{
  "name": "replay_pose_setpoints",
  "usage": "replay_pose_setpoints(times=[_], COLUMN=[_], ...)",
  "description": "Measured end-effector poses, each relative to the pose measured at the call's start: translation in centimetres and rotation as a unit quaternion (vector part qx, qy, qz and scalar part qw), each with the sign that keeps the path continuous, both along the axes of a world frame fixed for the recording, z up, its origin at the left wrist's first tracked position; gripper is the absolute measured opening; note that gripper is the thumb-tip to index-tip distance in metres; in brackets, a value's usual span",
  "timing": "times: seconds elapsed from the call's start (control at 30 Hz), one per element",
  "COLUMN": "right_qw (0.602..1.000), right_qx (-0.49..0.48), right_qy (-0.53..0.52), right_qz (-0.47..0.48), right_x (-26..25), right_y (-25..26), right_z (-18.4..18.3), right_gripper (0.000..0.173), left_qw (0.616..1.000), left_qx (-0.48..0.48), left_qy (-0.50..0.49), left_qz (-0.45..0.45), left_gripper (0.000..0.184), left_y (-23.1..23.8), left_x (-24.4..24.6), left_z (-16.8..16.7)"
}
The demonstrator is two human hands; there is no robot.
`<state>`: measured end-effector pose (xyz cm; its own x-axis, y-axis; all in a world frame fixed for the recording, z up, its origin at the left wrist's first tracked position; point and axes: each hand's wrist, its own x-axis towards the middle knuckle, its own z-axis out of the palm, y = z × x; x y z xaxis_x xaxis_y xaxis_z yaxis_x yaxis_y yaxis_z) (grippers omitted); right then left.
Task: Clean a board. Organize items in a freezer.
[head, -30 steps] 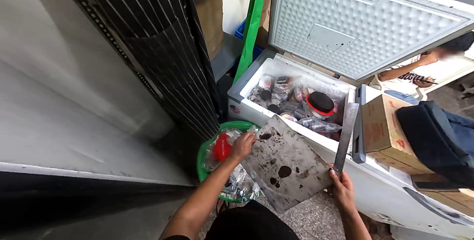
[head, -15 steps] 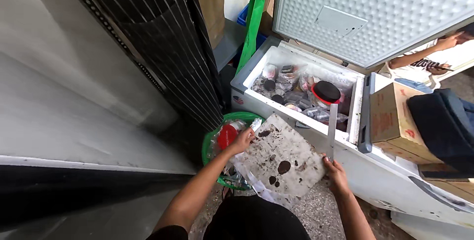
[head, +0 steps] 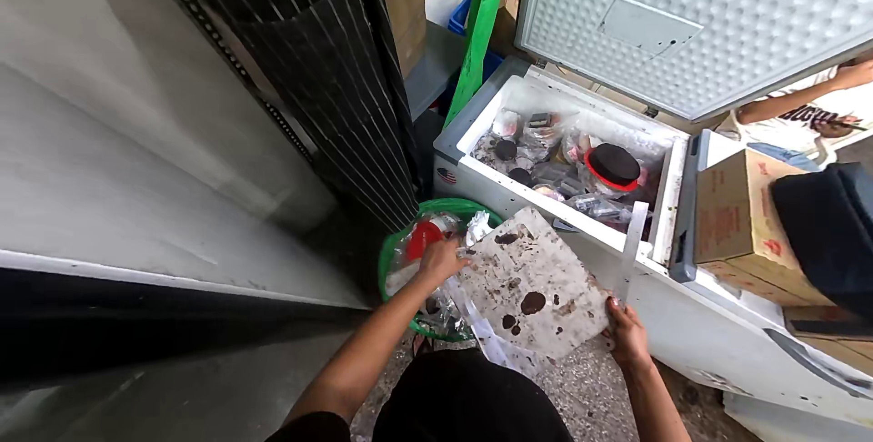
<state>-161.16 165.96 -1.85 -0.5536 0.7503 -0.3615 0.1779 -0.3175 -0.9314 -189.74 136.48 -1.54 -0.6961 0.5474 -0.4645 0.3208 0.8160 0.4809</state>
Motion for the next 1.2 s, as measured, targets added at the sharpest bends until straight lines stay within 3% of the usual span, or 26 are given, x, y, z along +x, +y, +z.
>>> replay_pose_setpoints(times=[0.07, 0.2, 0.3, 0.37, 0.47, 0.53, 0.67, 0.8, 0.83, 0.93, 0.97, 1.03, 1.07, 1.13, 1.2], right_qw=[1.0, 1.0, 0.999, 0.998, 0.995, 0.995, 0.995, 0.994, 0.993, 0.991, 0.99, 0.987, 0.986, 0.984, 0.986], right_qx=[0.007, 0.013, 0.01, 0.006, 0.0, 0.002, -0.002, -0.002, 0.001, 0.009, 0.012, 0.017, 0.019, 0.021, 0.029], right_qy=[0.007, -0.002, 0.012, 0.018, 0.035, 0.047, 0.053, 0.064, 0.065, 0.076, 0.08, 0.086, 0.092, 0.102, 0.104], right_qz=[0.015, -0.012, -0.035, -0.059, -0.091, -0.093, -0.09, -0.094, -0.098, -0.108, -0.114, -0.133, -0.139, -0.143, -0.124], right_x=[0.2, 0.7, 1.9, 2.5, 2.7, 2.6, 1.3, -0.3, -0.7, -1.4, -1.6, -2.0, -2.3, -2.9, -3.1], right_y=[-0.2, -0.6, -0.1, -0.2, -0.7, -1.0, -2.0, -3.5, -3.9, -5.0, -5.4, -6.1, -6.5, -7.3, -8.0], right_z=[-0.2, -0.7, -0.9, -1.2, -1.6, -2.2, -2.2, -1.6, -1.4, -0.9, -0.7, -0.2, 0.1, 0.5, 0.4], right_gripper=[0.021, 0.022, 0.022, 0.021, 0.018, 0.02, 0.021, 0.021, 0.022, 0.022, 0.021, 0.019, 0.017, 0.017, 0.019], left_qw=[0.999, 0.985, 0.989, 0.985, 0.928, 0.898, 0.921, 0.968, 0.971, 0.955, 0.924, 0.824, 0.803, 0.827, 0.856], left_qx=[-0.042, -0.146, -0.102, 0.002, 0.148, 0.196, 0.127, -0.009, -0.009, 0.094, 0.151, 0.267, 0.298, 0.315, 0.303], left_qy=[-0.024, -0.075, -0.099, -0.144, -0.165, -0.162, -0.097, -0.065, -0.074, -0.129, -0.186, -0.305, -0.319, -0.281, -0.255], left_qz=[-0.02, -0.056, -0.029, 0.092, 0.299, 0.358, 0.355, 0.242, 0.227, 0.25, 0.299, 0.395, 0.406, 0.371, 0.332], left_gripper=[0.048, 0.037, 0.042, 0.044, 0.037, 0.037, 0.054, 0.094, 0.092, 0.047, 0.044, 0.058, 0.063, 0.059, 0.078], left_y=[0.1, -0.9, -2.7, -4.0, -4.6, -3.7, -1.5, -1.3, -1.3, -0.5, -0.2, 0.1, 0.4, 1.0, 1.1], left_x=[-0.4, -1.6, -3.4, -4.3, -3.9, -3.2, -3.7, -4.2, -3.7, -0.8, 0.6, 3.7, 5.1, 7.3, 8.3], left_z=[0.4, 0.4, -1.8, -3.7, -6.2, -6.5, -4.9, -5.2, -5.4, -6.5, -6.8, -6.7, -6.7, -6.9, -6.5])
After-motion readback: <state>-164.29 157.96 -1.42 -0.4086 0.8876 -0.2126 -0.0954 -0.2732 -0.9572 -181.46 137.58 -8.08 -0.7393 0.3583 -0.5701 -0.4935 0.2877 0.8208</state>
